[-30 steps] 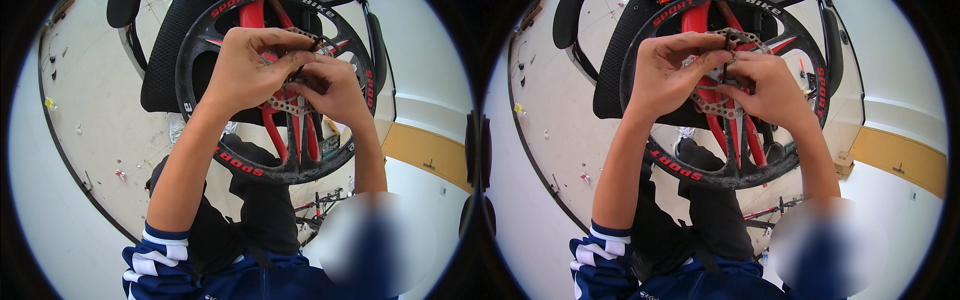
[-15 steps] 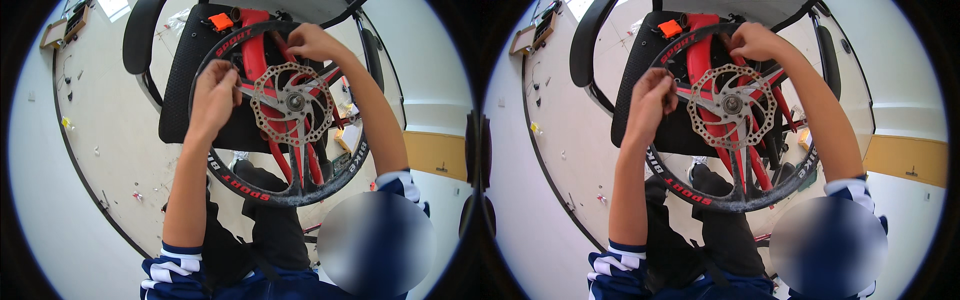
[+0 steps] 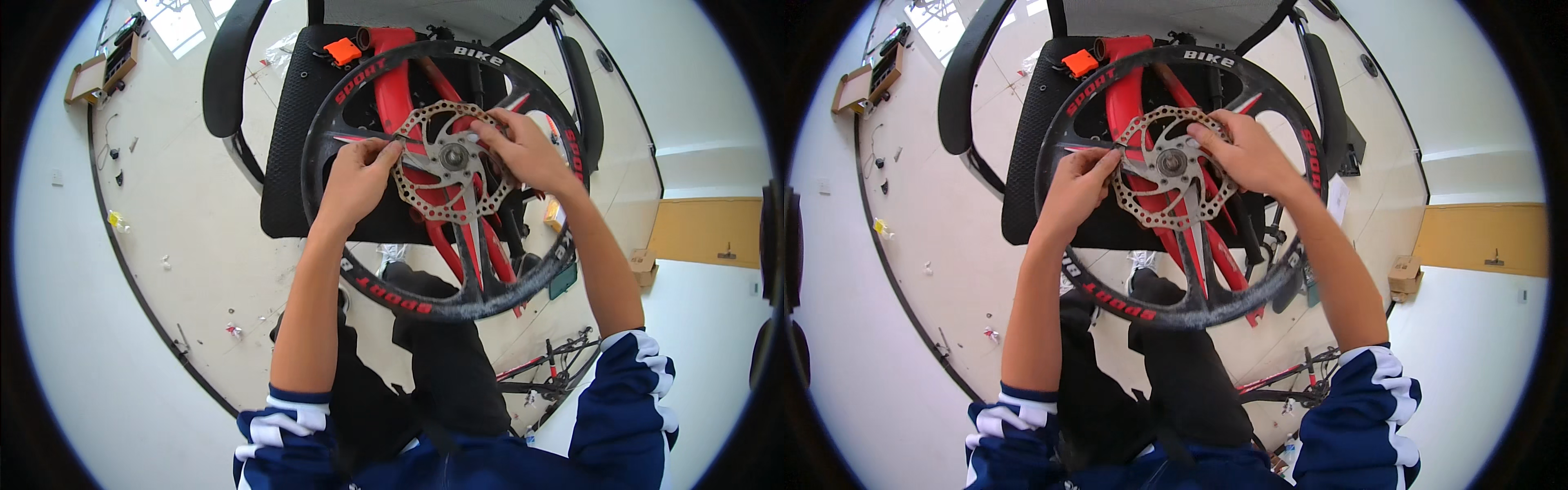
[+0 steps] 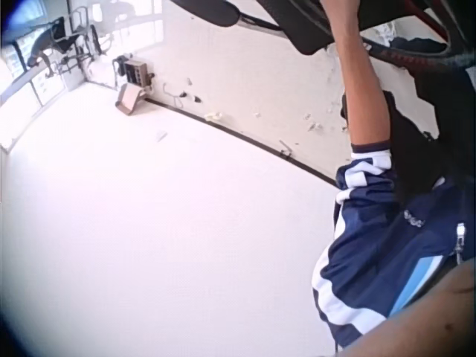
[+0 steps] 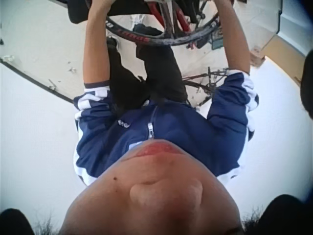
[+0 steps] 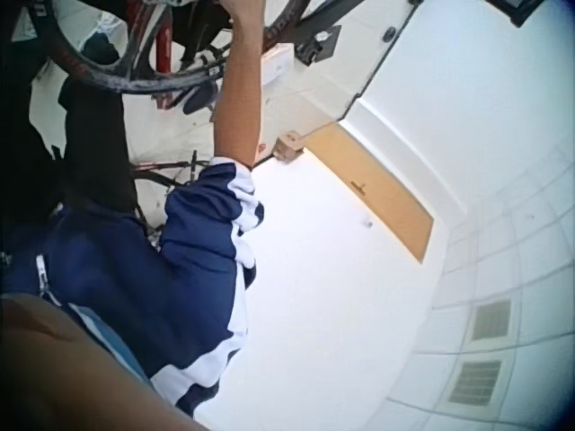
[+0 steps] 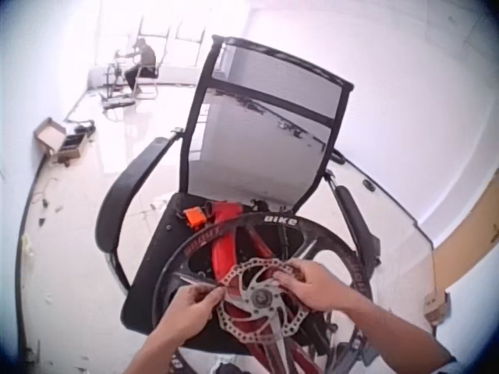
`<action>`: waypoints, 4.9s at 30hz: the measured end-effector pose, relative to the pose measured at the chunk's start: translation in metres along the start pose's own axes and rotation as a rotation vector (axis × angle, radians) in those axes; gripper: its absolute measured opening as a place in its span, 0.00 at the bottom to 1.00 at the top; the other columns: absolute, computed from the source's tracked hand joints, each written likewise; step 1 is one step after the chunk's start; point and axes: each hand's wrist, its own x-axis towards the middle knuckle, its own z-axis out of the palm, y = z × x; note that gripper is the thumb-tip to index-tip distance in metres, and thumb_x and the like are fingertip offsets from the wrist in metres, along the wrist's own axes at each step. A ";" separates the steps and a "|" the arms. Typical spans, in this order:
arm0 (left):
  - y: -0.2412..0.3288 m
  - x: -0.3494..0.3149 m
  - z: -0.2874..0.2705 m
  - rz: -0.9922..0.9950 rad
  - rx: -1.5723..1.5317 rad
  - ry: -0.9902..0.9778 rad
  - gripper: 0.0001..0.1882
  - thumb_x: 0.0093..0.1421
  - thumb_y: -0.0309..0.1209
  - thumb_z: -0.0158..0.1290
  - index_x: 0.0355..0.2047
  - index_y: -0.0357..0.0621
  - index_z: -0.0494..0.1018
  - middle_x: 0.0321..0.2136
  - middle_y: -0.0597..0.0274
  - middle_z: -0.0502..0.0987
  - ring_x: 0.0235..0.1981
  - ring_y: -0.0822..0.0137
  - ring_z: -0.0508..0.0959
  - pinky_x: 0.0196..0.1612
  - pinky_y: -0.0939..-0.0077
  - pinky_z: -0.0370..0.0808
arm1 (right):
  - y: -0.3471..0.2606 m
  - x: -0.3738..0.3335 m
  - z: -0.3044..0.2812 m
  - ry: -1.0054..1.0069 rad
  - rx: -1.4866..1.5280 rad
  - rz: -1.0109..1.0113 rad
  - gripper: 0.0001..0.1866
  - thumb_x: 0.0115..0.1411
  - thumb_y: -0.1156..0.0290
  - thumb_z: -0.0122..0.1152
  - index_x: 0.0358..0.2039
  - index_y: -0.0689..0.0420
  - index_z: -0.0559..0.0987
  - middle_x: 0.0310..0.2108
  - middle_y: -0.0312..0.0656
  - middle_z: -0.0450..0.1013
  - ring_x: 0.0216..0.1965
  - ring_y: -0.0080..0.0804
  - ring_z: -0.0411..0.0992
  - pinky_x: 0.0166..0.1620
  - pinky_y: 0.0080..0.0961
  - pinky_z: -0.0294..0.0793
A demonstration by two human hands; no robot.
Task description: The person assembles a red bicycle fork by inserting a black steerer tube, adding spacers and a top cap, and tightening the preload with an Allen key. The person also handles a bicycle wheel and disc rotor, placing them aside before focusing on the fork assembly.
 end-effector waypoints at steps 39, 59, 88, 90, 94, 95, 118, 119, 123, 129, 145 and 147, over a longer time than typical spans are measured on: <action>-0.117 -0.128 -0.082 0.134 0.404 0.327 0.14 0.63 0.35 0.56 0.33 0.32 0.80 0.20 0.65 0.76 0.23 0.78 0.72 0.27 0.76 0.67 | 0.140 -0.176 0.066 0.456 0.812 0.233 0.20 0.72 0.58 0.46 0.50 0.61 0.74 0.38 0.42 0.77 0.35 0.32 0.79 0.35 0.29 0.80; -0.186 -0.087 -0.133 0.128 0.609 0.354 0.14 0.64 0.35 0.55 0.35 0.32 0.79 0.20 0.50 0.78 0.20 0.63 0.75 0.28 0.68 0.71 | 0.269 -0.374 0.231 -0.038 0.630 1.228 0.28 0.69 0.48 0.46 0.46 0.64 0.77 0.34 0.52 0.80 0.30 0.45 0.80 0.34 0.40 0.80; -0.074 -0.253 0.084 0.125 0.024 -0.188 0.19 0.70 0.40 0.52 0.44 0.34 0.80 0.47 0.62 0.75 0.44 0.71 0.75 0.47 0.78 0.71 | 0.034 -0.327 0.147 -0.059 1.594 0.285 0.23 0.73 0.50 0.43 0.22 0.48 0.62 0.14 0.26 0.45 0.12 0.17 0.43 0.17 0.20 0.40; -0.095 -0.237 0.074 -0.175 -0.260 0.006 0.26 0.67 0.48 0.54 0.50 0.36 0.76 0.48 0.58 0.75 0.45 0.67 0.76 0.46 0.78 0.72 | 0.045 -0.328 0.155 -0.017 1.632 0.296 0.24 0.73 0.50 0.43 0.21 0.48 0.60 0.14 0.26 0.44 0.12 0.17 0.42 0.17 0.21 0.40; -0.116 -0.174 0.052 -0.350 -0.847 0.241 0.49 0.56 0.61 0.60 0.63 0.34 0.58 0.51 0.52 0.71 0.53 0.54 0.74 0.62 0.59 0.68 | 0.053 -0.322 0.175 0.072 1.634 0.292 0.24 0.73 0.52 0.45 0.21 0.47 0.58 0.14 0.26 0.45 0.12 0.17 0.43 0.16 0.20 0.42; -0.113 -0.157 0.052 -0.334 -0.910 0.304 0.49 0.56 0.61 0.61 0.62 0.34 0.58 0.50 0.52 0.71 0.53 0.54 0.74 0.60 0.60 0.70 | 0.053 -0.320 0.176 0.066 1.590 0.280 0.24 0.73 0.52 0.45 0.21 0.47 0.58 0.14 0.26 0.45 0.12 0.16 0.43 0.16 0.20 0.42; -0.028 -0.109 0.046 0.120 -1.087 0.241 0.17 0.67 0.34 0.50 0.22 0.51 0.58 0.13 0.73 0.53 0.13 0.75 0.54 0.19 0.77 0.56 | 0.049 -0.307 0.185 -0.027 1.624 0.251 0.21 0.73 0.57 0.48 0.22 0.50 0.62 0.15 0.26 0.49 0.12 0.15 0.45 0.16 0.19 0.44; -0.024 -0.110 0.048 0.127 -1.069 0.262 0.17 0.66 0.34 0.50 0.22 0.52 0.58 0.13 0.73 0.53 0.13 0.74 0.54 0.19 0.76 0.57 | 0.048 -0.307 0.186 -0.028 1.628 0.254 0.21 0.73 0.57 0.48 0.22 0.50 0.62 0.15 0.26 0.49 0.12 0.15 0.45 0.16 0.19 0.44; -0.017 -0.113 0.052 0.119 -1.099 0.273 0.17 0.65 0.33 0.51 0.21 0.51 0.58 0.13 0.73 0.53 0.13 0.74 0.55 0.19 0.76 0.56 | 0.045 -0.310 0.188 -0.047 1.607 0.247 0.21 0.73 0.58 0.49 0.22 0.50 0.62 0.15 0.26 0.49 0.12 0.15 0.46 0.16 0.19 0.45; -0.034 -0.117 0.035 0.100 -1.383 0.117 0.20 0.65 0.31 0.49 0.17 0.51 0.57 0.11 0.73 0.53 0.11 0.74 0.54 0.17 0.77 0.55 | 0.050 -0.311 0.185 -0.025 1.586 0.240 0.20 0.73 0.61 0.50 0.23 0.50 0.62 0.15 0.26 0.50 0.12 0.15 0.46 0.16 0.19 0.45; 0.092 -0.298 -0.087 0.613 -0.621 -0.071 0.08 0.69 0.30 0.42 0.37 0.40 0.69 0.13 0.71 0.56 0.10 0.76 0.55 0.13 0.80 0.57 | 0.067 -0.314 0.173 -0.027 1.650 0.258 0.18 0.72 0.63 0.51 0.24 0.49 0.62 0.16 0.26 0.49 0.13 0.15 0.46 0.17 0.19 0.44; 0.111 -0.333 -0.120 0.567 -0.472 0.038 0.06 0.67 0.28 0.43 0.39 0.39 0.67 0.12 0.71 0.56 0.09 0.76 0.55 0.12 0.80 0.56 | 0.074 -0.315 0.171 0.007 1.659 0.276 0.17 0.72 0.63 0.51 0.25 0.49 0.62 0.16 0.26 0.48 0.13 0.15 0.46 0.17 0.19 0.44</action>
